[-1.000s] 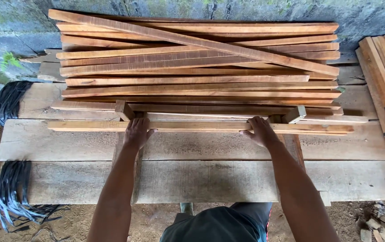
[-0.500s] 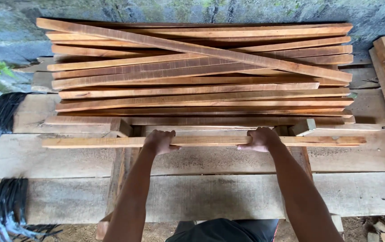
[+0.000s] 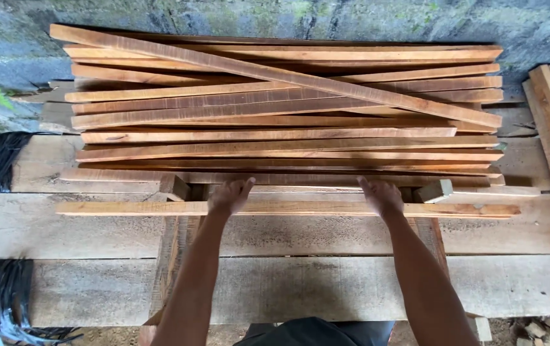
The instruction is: Arranging and sorting thin wooden planks on a workbench in a workshop.
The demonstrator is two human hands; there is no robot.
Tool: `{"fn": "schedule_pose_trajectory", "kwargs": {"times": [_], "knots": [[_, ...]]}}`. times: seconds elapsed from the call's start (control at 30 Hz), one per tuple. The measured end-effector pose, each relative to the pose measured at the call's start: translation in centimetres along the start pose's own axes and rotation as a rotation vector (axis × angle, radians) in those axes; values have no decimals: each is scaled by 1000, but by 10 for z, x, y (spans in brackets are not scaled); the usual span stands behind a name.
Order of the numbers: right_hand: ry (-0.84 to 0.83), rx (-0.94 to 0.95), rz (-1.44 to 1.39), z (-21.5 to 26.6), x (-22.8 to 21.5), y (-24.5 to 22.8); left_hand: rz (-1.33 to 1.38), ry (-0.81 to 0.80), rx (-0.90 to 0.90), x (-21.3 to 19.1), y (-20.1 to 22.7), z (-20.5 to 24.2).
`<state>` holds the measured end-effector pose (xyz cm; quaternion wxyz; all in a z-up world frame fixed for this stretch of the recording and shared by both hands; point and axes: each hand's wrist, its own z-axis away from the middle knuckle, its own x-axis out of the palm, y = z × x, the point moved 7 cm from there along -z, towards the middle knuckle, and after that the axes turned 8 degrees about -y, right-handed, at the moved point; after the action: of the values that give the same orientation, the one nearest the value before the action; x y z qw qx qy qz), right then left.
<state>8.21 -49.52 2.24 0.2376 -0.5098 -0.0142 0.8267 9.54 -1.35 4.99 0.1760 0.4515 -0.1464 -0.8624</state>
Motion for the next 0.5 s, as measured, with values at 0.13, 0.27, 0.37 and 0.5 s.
{"fn": "schedule_pose_trajectory", "kwargs": {"times": [0.13,0.27,0.37,0.5], "knots": [[-26,39,25,13,-12,-16,4,176,-34,12,-17,-18],[-41,46,46,11,-13,-18,21,227,18,5,-9,-11],[-42,54,32,8,-7,-12,11,239,20,2,-8,-6],[2,32,14,20,-15,-19,35,286,54,0,-6,0]]}}
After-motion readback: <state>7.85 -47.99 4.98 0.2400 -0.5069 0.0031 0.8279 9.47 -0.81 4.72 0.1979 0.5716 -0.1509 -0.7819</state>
